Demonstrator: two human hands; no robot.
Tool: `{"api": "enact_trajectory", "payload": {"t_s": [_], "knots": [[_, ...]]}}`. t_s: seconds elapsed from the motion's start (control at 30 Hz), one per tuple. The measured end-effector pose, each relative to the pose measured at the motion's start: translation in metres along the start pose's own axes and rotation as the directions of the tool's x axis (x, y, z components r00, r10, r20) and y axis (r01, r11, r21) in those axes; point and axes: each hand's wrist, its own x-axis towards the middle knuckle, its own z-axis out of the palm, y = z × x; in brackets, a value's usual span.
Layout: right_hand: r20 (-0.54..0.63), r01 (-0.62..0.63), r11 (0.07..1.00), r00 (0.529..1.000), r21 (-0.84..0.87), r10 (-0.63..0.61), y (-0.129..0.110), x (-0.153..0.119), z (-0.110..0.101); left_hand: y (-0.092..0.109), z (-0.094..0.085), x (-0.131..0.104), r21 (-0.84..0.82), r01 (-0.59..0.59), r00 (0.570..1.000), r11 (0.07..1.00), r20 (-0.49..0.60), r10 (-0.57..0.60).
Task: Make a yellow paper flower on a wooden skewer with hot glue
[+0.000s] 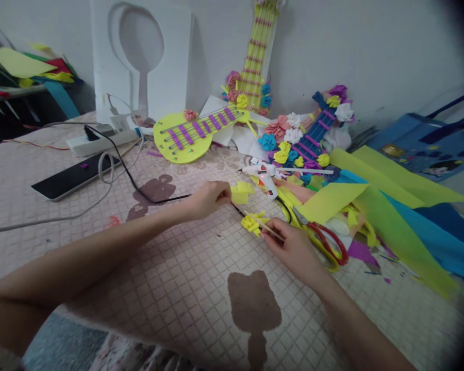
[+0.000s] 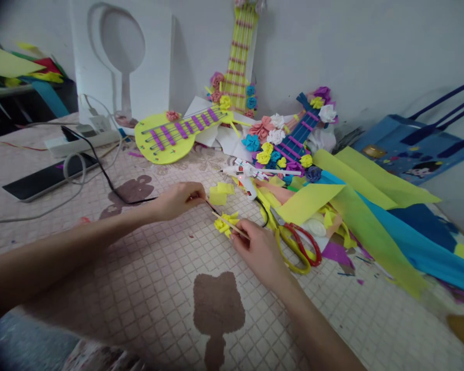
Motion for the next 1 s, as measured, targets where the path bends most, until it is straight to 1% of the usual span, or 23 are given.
{"api": "enact_trajectory", "payload": {"t_s": [0.07, 0.1, 0.17, 0.27, 0.43, 0.57, 0.67, 0.8, 0.9, 1.0], "knots": [[-0.002, 0.004, 1.000, 1.000, 0.002, -0.004, -0.001, 0.000, 0.000, -0.007, -0.014, -0.002, 0.008, 0.042, 0.999, 0.999, -0.010, -0.042], [-0.002, 0.003, 1.000, 1.000, 0.002, -0.003, -0.002, 0.000, 0.000, -0.010, -0.019, -0.003, 0.013, 0.054, 0.999, 0.998, 0.002, -0.054], [-0.002, 0.002, 1.000, 1.000, 0.003, -0.002, -0.003, 0.000, 0.000, -0.015, -0.024, -0.006, 0.030, 0.057, 0.998, 0.998, 0.039, -0.058], [-0.001, 0.000, 1.000, 1.000, -0.001, 0.000, -0.002, 0.000, 0.001, -0.017, -0.017, -0.009, 0.096, 0.046, 0.996, 0.994, 0.071, -0.053], [0.008, -0.004, 1.000, 1.000, 0.004, 0.004, 0.002, 0.000, 0.001, -0.014, 0.002, -0.012, 0.252, 0.038, 0.998, 0.967, 0.033, -0.048], [-0.003, 0.005, 1.000, 1.000, 0.003, -0.005, 0.001, 0.000, 0.001, -0.008, 0.007, -0.015, 0.302, 0.008, 0.999, 0.953, 0.028, -0.017], [-0.008, 0.004, 1.000, 1.000, -0.001, -0.004, 0.001, -0.001, 0.000, -0.002, 0.007, -0.016, 0.268, -0.012, 0.999, 0.963, 0.033, 0.003], [-0.004, -0.003, 1.000, 1.000, 0.007, 0.003, 0.002, -0.001, 0.000, 0.007, 0.010, -0.018, 0.154, -0.060, 0.995, 0.986, 0.083, 0.048], [-0.005, 0.002, 1.000, 1.000, 0.006, -0.002, 0.003, 0.000, 0.001, 0.013, 0.014, -0.020, 0.108, -0.079, 0.992, 0.991, 0.102, 0.068], [-0.010, 0.010, 1.000, 1.000, -0.001, -0.010, 0.003, 0.000, 0.001, 0.016, 0.019, -0.021, 0.048, -0.132, 0.985, 0.990, 0.119, 0.126]]}}
